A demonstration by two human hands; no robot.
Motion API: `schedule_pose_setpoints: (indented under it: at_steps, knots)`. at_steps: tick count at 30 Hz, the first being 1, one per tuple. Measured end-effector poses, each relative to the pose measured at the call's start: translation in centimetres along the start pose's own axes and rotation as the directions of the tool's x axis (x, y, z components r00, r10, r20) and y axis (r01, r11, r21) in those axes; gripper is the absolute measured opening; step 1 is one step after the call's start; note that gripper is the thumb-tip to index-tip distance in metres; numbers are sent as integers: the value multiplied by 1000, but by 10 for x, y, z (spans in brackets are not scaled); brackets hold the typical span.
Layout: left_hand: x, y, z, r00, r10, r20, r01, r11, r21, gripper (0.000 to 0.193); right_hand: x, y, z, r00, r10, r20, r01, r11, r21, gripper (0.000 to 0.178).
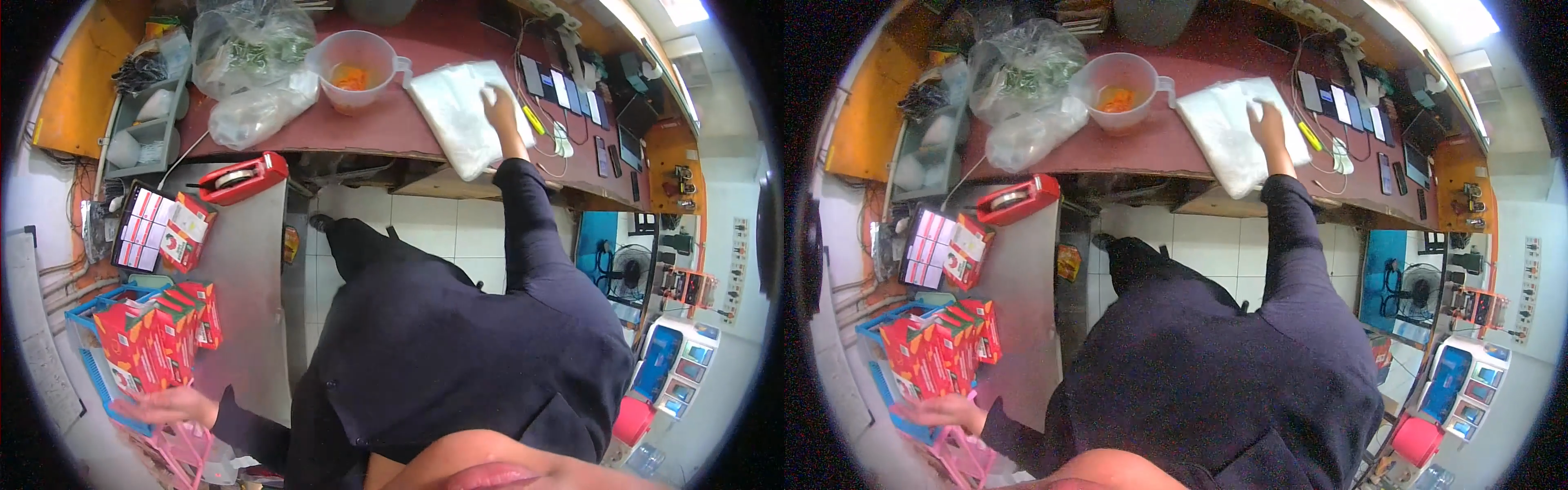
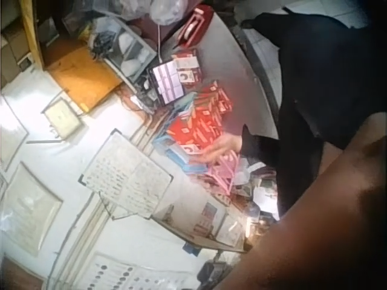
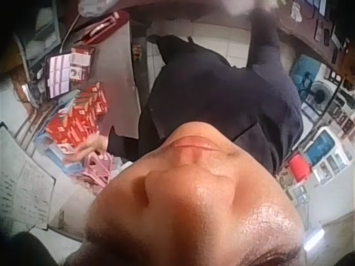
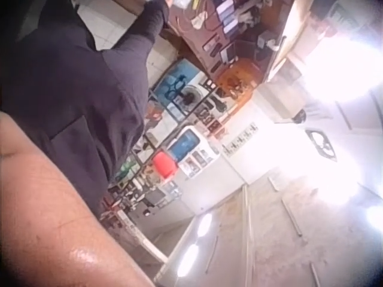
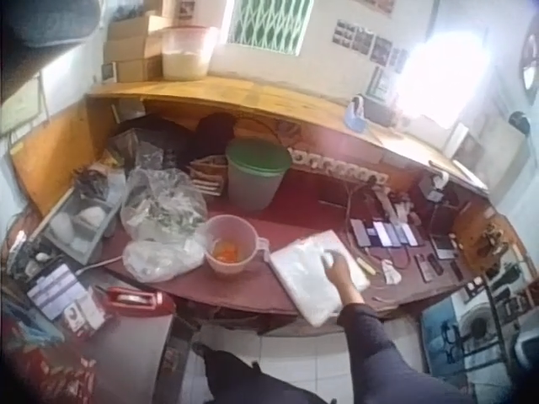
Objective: Packing fried chicken and rice meals into boxes and placing them in a plastic bag.
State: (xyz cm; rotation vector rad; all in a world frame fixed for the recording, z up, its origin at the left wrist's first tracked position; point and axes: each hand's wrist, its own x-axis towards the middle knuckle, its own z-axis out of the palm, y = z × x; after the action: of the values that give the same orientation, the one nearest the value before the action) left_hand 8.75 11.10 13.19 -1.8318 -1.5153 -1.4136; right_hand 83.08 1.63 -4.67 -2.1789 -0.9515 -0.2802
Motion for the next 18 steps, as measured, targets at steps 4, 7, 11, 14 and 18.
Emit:
schedule_pose_setpoints:
  at_steps: [4,7,11,14,18]
  knots:
    - [-43,30,15,991,50,122,-5,938,-347,46,-85,109,-4,840,-138,524,360,865,-350,51]
    - [-61,69,28,968,124,220,17,838,-545,46,-104,93,13,779,-323,537,518,815,-261,54]
    - [-73,181,96,876,210,434,197,665,-721,48,-105,46,36,841,-129,526,339,883,-325,58]
    - [-77,270,151,681,440,586,300,562,-771,47,-75,-2,86,903,19,430,147,926,-349,60]
    - [-94,387,244,467,707,531,411,359,-838,33,0,-2,139,972,55,229,68,864,-499,57]
